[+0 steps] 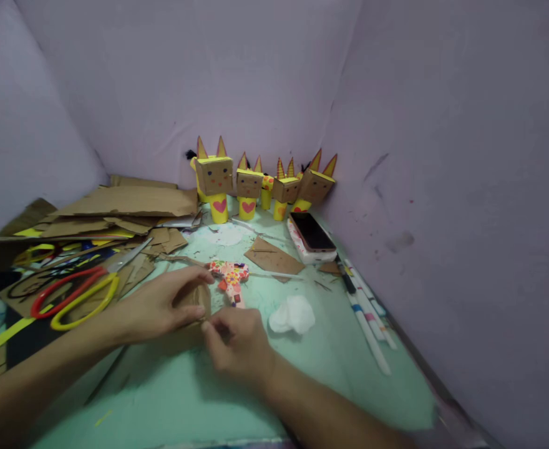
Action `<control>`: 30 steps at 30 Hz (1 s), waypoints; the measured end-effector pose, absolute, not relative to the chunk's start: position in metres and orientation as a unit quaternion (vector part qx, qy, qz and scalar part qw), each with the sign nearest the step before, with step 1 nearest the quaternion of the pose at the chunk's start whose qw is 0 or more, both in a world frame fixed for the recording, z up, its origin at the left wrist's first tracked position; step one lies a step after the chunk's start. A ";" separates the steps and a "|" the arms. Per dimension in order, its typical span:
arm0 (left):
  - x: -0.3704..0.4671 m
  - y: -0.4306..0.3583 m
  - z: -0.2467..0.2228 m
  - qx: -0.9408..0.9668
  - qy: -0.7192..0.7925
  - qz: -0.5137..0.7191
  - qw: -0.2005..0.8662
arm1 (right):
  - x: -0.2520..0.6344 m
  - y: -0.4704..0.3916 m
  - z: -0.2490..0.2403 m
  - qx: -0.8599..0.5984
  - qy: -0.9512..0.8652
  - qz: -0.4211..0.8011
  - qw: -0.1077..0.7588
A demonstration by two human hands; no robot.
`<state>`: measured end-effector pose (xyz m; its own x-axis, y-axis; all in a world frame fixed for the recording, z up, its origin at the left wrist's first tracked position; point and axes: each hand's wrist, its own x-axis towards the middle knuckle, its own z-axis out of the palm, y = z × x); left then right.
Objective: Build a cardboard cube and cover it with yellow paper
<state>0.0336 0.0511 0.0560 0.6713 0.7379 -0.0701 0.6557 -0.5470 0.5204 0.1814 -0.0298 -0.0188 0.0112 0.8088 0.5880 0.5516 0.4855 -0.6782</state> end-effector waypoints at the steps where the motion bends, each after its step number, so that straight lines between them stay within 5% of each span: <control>1: 0.034 0.051 0.057 0.877 0.397 0.075 0.260 | 0.181 -0.030 -0.019 -0.492 -0.692 0.122 0.515; 30: 0.042 0.062 0.075 0.902 0.371 -0.022 0.217 | 0.180 -0.029 -0.023 -0.489 -0.686 0.116 0.526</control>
